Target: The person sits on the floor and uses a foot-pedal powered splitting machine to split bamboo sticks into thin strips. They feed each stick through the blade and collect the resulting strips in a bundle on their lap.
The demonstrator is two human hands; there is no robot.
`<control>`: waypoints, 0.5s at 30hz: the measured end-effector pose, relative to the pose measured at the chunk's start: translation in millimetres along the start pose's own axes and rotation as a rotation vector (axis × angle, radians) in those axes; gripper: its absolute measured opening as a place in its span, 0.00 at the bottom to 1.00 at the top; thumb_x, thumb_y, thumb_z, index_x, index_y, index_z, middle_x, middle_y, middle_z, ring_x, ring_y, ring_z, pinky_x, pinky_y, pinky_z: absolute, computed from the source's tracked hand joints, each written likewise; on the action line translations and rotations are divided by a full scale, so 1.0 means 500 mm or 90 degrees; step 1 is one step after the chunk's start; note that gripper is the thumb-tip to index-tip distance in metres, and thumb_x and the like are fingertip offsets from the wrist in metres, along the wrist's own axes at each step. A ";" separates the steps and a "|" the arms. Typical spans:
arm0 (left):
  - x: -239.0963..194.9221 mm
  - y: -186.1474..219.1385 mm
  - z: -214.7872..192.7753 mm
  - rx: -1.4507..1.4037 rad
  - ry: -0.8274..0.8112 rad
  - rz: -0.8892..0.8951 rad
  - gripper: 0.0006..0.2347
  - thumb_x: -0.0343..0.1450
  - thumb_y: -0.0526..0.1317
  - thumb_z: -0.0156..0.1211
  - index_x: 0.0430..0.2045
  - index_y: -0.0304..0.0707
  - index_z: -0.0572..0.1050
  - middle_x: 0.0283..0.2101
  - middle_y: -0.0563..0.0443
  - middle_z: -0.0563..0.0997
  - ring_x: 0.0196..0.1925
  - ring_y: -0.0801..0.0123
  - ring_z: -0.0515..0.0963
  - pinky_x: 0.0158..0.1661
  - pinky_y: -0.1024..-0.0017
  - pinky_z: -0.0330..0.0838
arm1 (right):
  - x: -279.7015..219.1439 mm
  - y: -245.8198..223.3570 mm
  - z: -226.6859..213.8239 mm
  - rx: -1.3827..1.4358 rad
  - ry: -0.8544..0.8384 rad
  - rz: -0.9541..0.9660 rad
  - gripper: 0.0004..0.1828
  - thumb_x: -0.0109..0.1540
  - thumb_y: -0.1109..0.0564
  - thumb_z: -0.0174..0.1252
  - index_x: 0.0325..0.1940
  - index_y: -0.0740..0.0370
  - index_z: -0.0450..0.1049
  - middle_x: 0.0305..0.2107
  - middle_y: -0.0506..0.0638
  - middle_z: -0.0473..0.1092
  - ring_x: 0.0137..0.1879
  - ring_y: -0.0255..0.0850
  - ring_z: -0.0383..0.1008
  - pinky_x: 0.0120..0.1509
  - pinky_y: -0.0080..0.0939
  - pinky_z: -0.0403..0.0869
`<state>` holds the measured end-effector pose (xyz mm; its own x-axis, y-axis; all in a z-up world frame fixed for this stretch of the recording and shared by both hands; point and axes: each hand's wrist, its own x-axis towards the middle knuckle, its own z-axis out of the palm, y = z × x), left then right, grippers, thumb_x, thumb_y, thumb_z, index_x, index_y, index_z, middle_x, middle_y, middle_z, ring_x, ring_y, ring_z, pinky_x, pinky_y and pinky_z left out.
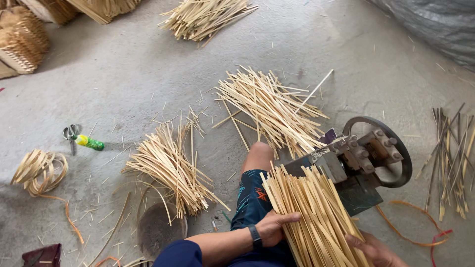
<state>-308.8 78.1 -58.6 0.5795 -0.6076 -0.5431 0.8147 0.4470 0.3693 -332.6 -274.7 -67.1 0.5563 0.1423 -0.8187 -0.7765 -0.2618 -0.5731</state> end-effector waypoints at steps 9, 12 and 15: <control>-0.044 -0.022 -0.084 -0.130 -0.082 -0.067 0.30 0.63 0.30 0.65 0.63 0.35 0.69 0.61 0.46 0.78 0.66 0.56 0.73 0.69 0.54 0.61 | 0.044 0.035 0.022 -0.118 -0.026 0.036 0.50 0.56 0.30 0.59 0.71 0.65 0.60 0.59 0.64 0.71 0.66 0.52 0.71 0.70 0.52 0.70; -0.035 -0.025 -0.084 -0.141 -0.064 -0.079 0.29 0.64 0.32 0.65 0.63 0.35 0.69 0.61 0.44 0.78 0.66 0.55 0.74 0.69 0.53 0.62 | 0.039 0.012 0.017 -0.080 0.142 0.085 0.45 0.59 0.33 0.59 0.63 0.77 0.73 0.51 0.72 0.77 0.60 0.59 0.78 0.66 0.55 0.74; -0.034 -0.018 -0.072 -0.084 -0.021 -0.083 0.29 0.65 0.36 0.68 0.64 0.36 0.68 0.61 0.45 0.78 0.65 0.56 0.75 0.69 0.51 0.63 | 0.012 -0.017 0.037 -0.231 0.215 -0.028 0.40 0.58 0.35 0.59 0.64 0.68 0.72 0.53 0.65 0.79 0.61 0.52 0.80 0.66 0.51 0.75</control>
<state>-326.7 108.0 -79.9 0.4714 -0.6861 -0.5541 0.8747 0.4437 0.1947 -328.0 -254.0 -68.0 0.6981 -0.1411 -0.7020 -0.6302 -0.5865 -0.5088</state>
